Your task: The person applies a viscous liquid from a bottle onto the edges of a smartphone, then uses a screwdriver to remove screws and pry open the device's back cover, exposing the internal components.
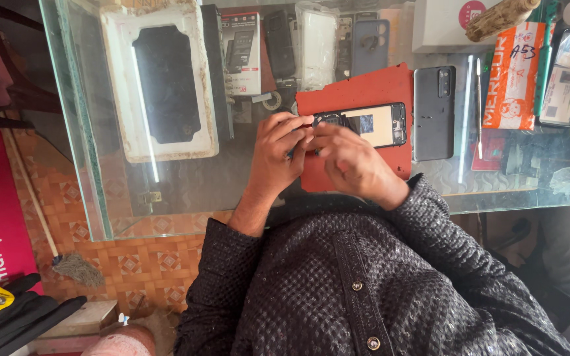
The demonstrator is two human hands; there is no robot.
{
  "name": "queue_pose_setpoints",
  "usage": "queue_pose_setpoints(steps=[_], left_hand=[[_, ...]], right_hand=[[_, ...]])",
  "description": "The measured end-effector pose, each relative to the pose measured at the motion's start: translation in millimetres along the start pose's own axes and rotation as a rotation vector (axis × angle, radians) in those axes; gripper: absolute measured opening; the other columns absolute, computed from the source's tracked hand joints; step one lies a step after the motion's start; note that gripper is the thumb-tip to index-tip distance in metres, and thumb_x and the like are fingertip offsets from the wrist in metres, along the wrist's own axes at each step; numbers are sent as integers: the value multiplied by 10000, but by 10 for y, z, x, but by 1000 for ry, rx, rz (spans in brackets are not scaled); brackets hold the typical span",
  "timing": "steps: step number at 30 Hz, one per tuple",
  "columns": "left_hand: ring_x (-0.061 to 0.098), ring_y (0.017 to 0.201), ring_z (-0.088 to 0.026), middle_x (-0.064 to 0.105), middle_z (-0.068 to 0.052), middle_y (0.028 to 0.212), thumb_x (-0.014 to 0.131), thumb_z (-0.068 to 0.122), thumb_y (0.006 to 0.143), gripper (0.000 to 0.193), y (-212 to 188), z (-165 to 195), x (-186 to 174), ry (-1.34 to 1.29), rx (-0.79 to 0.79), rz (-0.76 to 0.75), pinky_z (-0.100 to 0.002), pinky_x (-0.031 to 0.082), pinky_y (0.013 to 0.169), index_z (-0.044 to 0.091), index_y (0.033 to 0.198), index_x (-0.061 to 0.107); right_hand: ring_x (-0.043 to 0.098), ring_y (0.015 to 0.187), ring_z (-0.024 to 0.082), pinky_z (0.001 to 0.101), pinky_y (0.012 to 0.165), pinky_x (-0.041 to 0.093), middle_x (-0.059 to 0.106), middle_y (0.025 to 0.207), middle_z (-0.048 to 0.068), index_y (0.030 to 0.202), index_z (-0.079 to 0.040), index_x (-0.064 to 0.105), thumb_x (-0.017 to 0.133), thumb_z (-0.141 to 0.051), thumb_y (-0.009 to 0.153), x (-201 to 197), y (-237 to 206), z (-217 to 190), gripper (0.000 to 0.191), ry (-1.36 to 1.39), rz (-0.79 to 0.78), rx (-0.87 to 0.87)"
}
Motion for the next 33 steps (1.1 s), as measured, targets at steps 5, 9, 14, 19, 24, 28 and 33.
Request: queue_pose_setpoints(steps=[5,9,14,19,24,28,33], left_hand=[[631,1140,-216,730,21,1219,743,39,913,86,-7,-8,6,-11,-13,9,-374,469,986,55,996,727],[630,1156,-222,733,7,1230,711,4,902,113,-3,-11,-10,-8,-16,1,-378,474,1005,50,1003,731],[629,1140,-213,735,19,1214,743,29,918,87,8,11,7,-2,-28,16,-373,475,995,46,1003,737],[625,1145,-219,735,8,1214,706,-2,896,163,0,15,-18,11,-33,-13,-369,477,992,28,1050,749],[624,1136,-212,736,16,1212,739,28,911,91,20,15,-4,3,-22,9,-375,473,993,42,1001,742],[620,1143,-214,733,14,1215,726,11,904,138,15,13,-11,7,-19,-4,-376,470,992,34,1036,756],[618,1152,-213,735,17,1220,745,29,909,96,18,17,-5,-8,-40,-4,-367,472,1002,36,1005,752]], right_hand=[[671,876,302,374,699,557,635,1041,174,1279,-123,474,787,118,907,33,113,-31,543,-41,51,125],[677,1002,347,409,846,583,640,1111,159,1284,-80,453,625,178,924,-7,147,-48,475,153,-18,66],[674,956,341,417,783,578,614,1076,195,1164,-119,490,815,88,818,-27,148,1,517,25,87,200],[658,1058,380,612,1005,493,611,1075,162,1245,-75,361,519,258,795,13,143,-41,581,201,6,-31],[673,1057,325,417,837,598,608,1127,204,1299,-117,401,769,146,881,4,102,73,616,83,75,213],[590,1169,435,473,905,585,617,1078,201,1292,-96,316,486,267,770,30,113,5,659,218,-36,3],[658,1068,304,415,853,580,624,1114,170,1344,-136,355,770,137,894,-12,118,94,670,90,70,172]])
Point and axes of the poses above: each hand's wrist, its own y-axis towards the middle knuckle, its own x-axis out of the palm, z = x × y, the point moved 4 cm from there along y, towards the middle knuckle
